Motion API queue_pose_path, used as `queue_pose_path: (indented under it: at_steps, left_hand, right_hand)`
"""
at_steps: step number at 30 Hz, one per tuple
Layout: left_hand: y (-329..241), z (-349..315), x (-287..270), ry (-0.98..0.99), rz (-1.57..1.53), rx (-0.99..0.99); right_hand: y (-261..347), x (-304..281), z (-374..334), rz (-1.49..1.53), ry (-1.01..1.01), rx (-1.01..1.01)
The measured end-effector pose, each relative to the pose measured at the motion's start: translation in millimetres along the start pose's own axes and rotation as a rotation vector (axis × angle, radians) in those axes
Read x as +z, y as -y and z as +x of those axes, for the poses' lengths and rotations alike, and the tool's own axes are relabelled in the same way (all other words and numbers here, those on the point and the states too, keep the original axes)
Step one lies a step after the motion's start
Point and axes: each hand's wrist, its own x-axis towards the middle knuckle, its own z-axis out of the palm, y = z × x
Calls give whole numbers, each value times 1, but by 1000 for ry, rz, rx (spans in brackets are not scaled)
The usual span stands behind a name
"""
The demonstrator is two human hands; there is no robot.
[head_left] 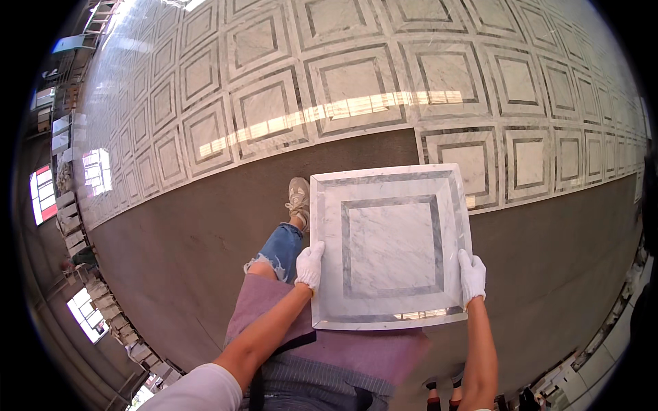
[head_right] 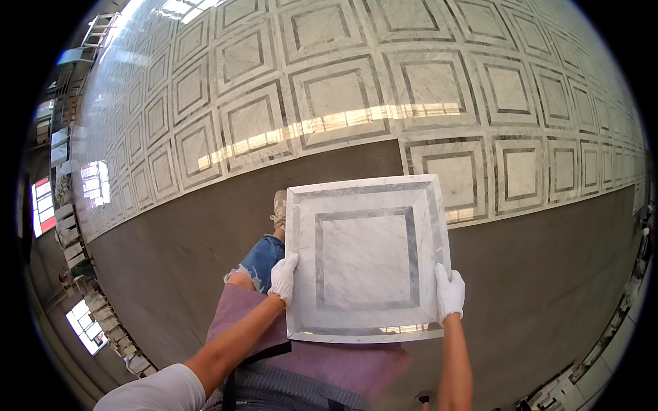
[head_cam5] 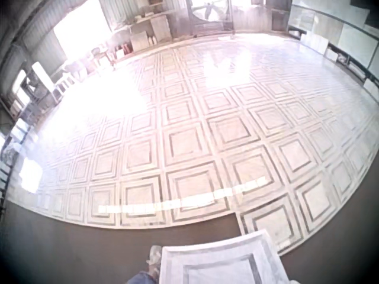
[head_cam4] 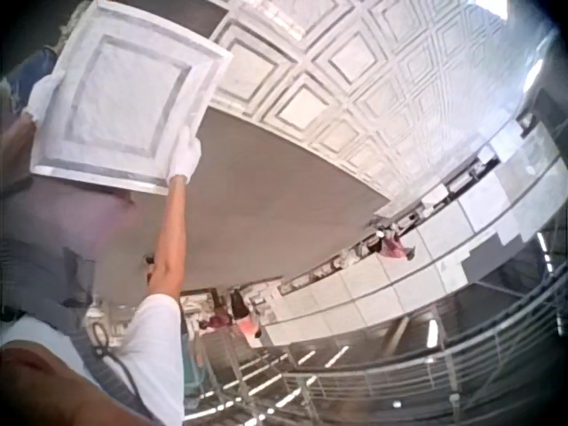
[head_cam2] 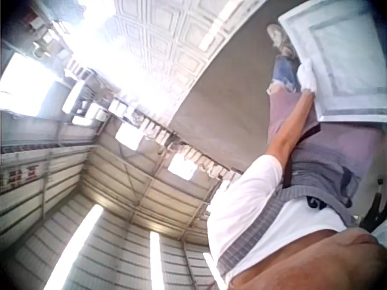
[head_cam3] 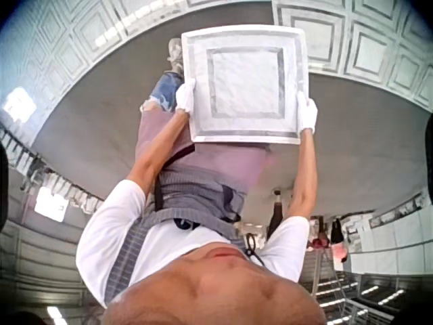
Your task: The person picks up square tiles from a stack, walks to the floor, and places them in a grid pattern. They repeat this process multiple times, aligning each tile with the existing layout.
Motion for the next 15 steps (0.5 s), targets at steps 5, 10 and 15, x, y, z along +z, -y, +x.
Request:
queue_pose_path:
  at_steps: [5,10,15]
  left_hand:
    - [34,76,8,-72,-47,-76]
    - [59,150,30,-118,-82,-88]
    - [60,210,65,-142,-108,-56]
  right_hand:
    - [-11,75,78,-85,60,-63]
    - [-19,136,156,-157,74,-100]
    - [-32,181,221,-150,54,-109]
